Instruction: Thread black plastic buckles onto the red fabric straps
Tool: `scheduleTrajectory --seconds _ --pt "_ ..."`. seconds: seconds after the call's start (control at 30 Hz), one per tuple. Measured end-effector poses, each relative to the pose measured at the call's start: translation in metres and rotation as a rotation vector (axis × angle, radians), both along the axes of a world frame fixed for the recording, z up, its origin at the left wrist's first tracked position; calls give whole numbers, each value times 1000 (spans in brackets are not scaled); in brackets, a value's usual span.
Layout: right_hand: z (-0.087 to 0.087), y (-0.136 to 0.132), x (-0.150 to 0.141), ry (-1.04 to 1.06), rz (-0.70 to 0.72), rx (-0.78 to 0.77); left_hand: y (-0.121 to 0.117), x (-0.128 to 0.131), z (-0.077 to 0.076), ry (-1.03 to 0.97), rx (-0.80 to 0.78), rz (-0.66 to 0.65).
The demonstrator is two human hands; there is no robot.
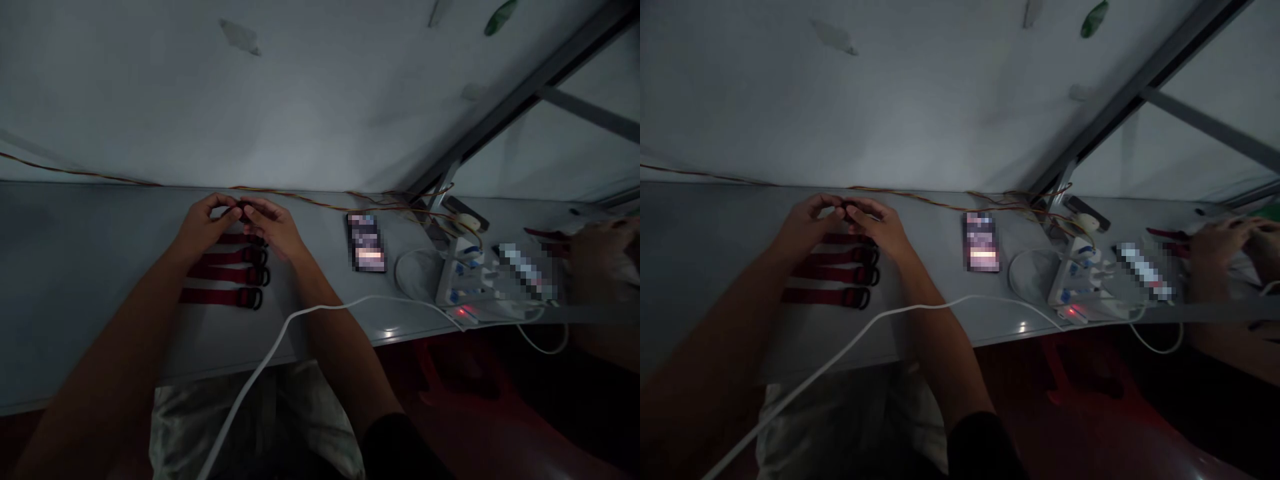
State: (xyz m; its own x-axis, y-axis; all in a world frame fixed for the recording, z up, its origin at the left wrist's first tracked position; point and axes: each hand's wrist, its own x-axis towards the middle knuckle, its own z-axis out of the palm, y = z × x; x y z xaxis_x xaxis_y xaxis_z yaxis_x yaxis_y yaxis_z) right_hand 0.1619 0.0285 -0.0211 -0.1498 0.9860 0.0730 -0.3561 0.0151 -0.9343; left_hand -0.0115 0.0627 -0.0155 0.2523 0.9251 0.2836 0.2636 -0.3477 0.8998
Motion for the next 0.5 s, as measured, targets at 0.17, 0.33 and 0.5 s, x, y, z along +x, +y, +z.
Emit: scheduleTrajectory --seconds 0.17,0.33,0.5 --pt "-6 5 1 -21 -35 26 3 -3 0 84 15 65" --pt "-11 8 2 -60 -23 47 -2 -2 8 150 56 2" --pt "-3 2 1 -44 5 24 -8 -1 13 109 2 -97"
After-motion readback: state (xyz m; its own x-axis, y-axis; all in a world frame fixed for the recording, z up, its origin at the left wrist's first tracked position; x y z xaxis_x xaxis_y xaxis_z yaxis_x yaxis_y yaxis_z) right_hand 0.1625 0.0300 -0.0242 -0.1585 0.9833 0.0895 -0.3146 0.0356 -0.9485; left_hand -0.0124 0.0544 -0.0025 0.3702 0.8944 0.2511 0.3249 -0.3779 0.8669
